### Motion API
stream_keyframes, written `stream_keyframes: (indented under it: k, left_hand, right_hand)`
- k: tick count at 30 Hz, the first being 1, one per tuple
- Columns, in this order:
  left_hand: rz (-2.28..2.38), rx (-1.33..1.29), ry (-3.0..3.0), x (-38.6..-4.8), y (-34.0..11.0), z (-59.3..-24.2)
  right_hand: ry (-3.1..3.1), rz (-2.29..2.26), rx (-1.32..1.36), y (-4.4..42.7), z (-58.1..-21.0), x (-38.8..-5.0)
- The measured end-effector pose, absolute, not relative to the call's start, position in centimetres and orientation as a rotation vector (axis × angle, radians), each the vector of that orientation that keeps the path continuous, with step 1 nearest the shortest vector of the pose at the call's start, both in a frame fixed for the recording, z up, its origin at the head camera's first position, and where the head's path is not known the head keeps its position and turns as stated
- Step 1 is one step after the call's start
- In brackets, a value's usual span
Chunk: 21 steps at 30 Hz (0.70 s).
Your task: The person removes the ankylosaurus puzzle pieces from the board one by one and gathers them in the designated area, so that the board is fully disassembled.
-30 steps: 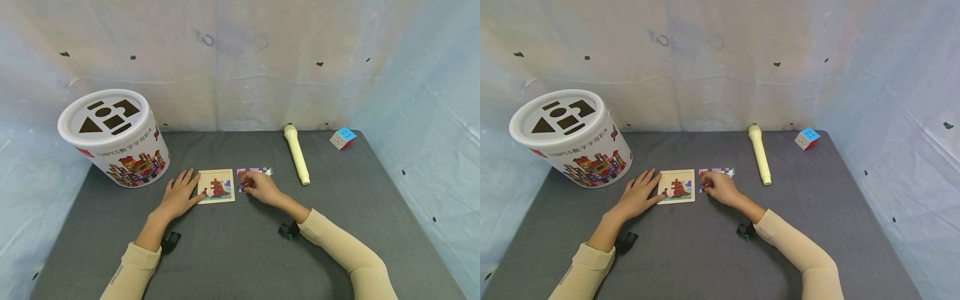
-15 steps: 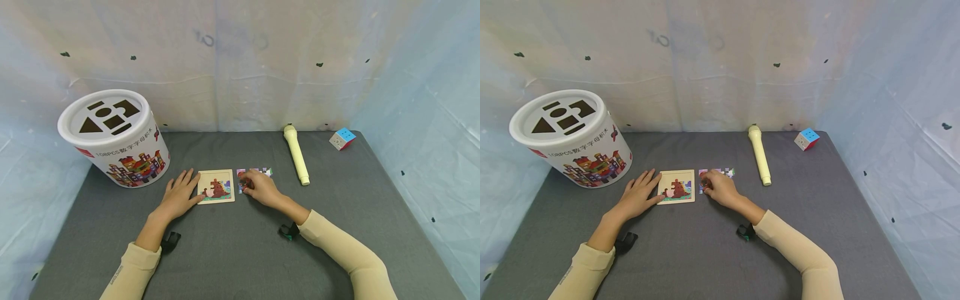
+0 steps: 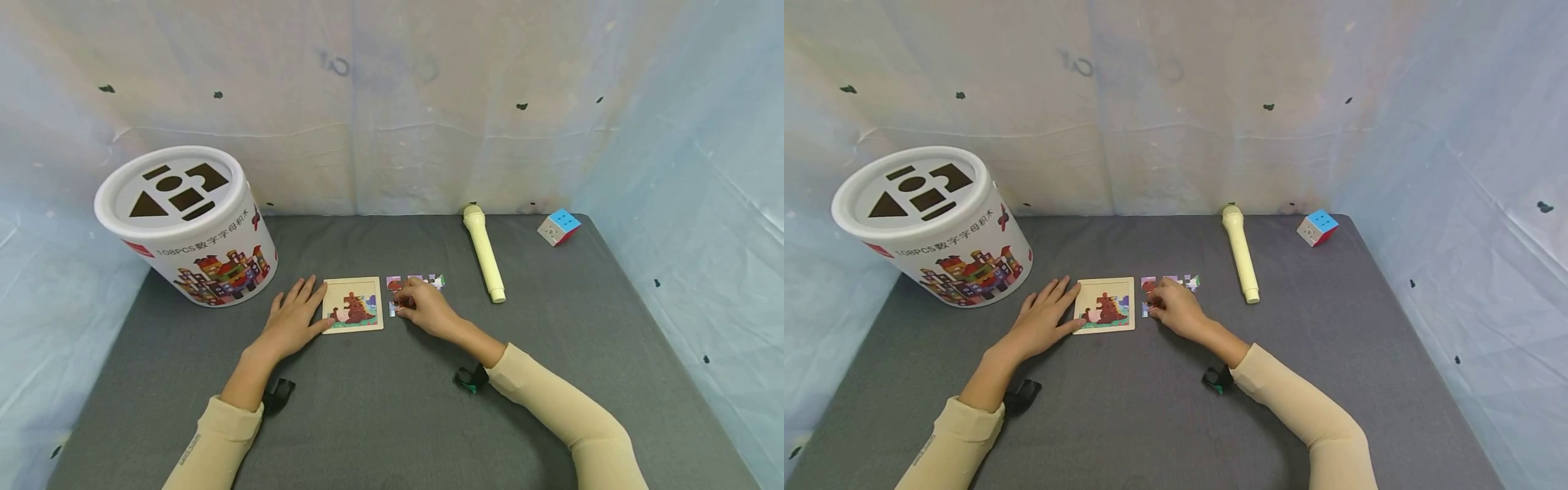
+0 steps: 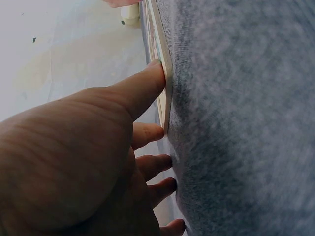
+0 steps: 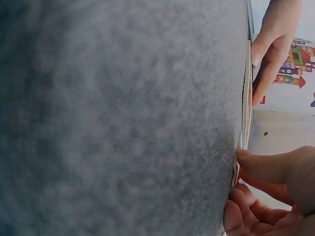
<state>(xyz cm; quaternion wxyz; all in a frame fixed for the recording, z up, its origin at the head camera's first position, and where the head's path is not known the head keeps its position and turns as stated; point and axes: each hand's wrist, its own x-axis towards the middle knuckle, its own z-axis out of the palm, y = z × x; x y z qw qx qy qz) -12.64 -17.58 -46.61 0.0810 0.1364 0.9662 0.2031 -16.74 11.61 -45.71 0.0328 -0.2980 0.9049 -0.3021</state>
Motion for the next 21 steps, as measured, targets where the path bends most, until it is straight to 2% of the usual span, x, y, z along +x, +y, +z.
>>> stream_keyframes:
  k: [21]
  left_hand:
    - [0.613, 0.406, 2.889, -12.62, -17.64, -46.69]
  right_hand:
    - [2.765, -0.924, -0.945, 11.45, -44.98, -16.96]
